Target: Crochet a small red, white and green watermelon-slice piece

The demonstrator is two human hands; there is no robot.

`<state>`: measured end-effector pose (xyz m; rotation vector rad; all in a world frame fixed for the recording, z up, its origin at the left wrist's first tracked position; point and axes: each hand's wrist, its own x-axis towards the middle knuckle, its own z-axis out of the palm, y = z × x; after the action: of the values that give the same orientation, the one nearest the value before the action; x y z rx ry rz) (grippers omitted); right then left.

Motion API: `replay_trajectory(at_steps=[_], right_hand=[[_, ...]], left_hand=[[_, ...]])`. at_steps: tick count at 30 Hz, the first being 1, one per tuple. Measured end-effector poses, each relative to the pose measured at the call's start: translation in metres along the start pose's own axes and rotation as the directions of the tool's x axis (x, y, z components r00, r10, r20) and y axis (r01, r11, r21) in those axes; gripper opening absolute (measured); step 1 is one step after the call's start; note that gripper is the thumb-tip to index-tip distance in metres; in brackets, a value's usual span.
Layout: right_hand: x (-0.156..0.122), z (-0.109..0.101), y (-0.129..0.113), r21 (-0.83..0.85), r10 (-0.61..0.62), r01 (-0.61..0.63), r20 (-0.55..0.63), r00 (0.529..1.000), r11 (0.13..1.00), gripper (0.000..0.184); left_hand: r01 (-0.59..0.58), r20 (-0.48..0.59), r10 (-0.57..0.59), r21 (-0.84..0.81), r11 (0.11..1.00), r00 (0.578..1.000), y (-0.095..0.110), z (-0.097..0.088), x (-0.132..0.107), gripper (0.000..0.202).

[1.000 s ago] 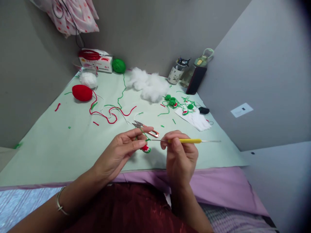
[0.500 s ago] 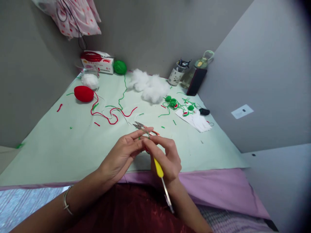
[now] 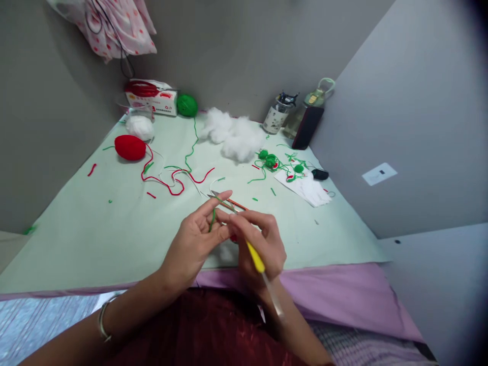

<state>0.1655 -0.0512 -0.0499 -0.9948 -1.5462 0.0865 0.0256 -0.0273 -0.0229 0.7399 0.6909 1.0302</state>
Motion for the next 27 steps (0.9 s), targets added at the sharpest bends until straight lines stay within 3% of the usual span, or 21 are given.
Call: replay_trajectory(at_steps=[1,3,6,12,15,18,22,24,27], right_hand=[[-0.002,0.002,0.001,-0.058,-0.069,0.067,-0.034,0.997,0.996,0.038],[-0.002,0.003,0.002,-0.061,-0.082,0.078,-0.057,0.995,0.995,0.038],[0.005,-0.002,0.002,0.079,0.070,-0.069,-0.016,0.997,0.994,0.030],[0.009,-0.010,0.003,0.292,0.279,-0.262,-0.018,0.960,0.920,0.019],[0.012,-0.014,0.005,0.427,0.371,-0.329,-0.016,0.929,0.842,0.018],[0.016,-0.018,0.007,0.570,0.469,-0.418,0.063,0.881,0.707,0.017],[0.017,-0.018,0.007,0.661,0.548,-0.485,0.130,0.826,0.573,0.017],[0.015,-0.015,0.007,0.627,0.512,-0.481,0.148,0.846,0.613,0.016],[0.012,-0.010,0.004,0.516,0.412,-0.423,0.142,0.900,0.745,0.014]], left_hand=[[0.028,0.003,-0.028,-0.022,0.999,1.000,-0.001,0.000,0.001,0.066],[0.111,0.020,-0.110,-0.068,0.991,0.994,-0.003,0.000,0.003,0.061],[0.199,0.050,-0.194,-0.107,0.974,0.980,-0.001,-0.002,0.006,0.056],[0.217,0.092,-0.206,-0.124,0.968,0.974,0.007,-0.006,0.007,0.051],[0.233,0.121,-0.219,-0.115,0.966,0.968,0.010,-0.011,0.008,0.048],[0.230,0.159,-0.213,-0.095,0.969,0.964,0.012,-0.016,0.008,0.047],[0.159,0.142,-0.157,-0.010,0.987,0.977,0.010,-0.016,0.006,0.049],[0.094,0.095,-0.101,0.070,0.993,0.990,0.007,-0.014,0.004,0.054],[0.048,0.051,-0.058,0.163,0.985,0.997,0.003,-0.012,0.002,0.062]])
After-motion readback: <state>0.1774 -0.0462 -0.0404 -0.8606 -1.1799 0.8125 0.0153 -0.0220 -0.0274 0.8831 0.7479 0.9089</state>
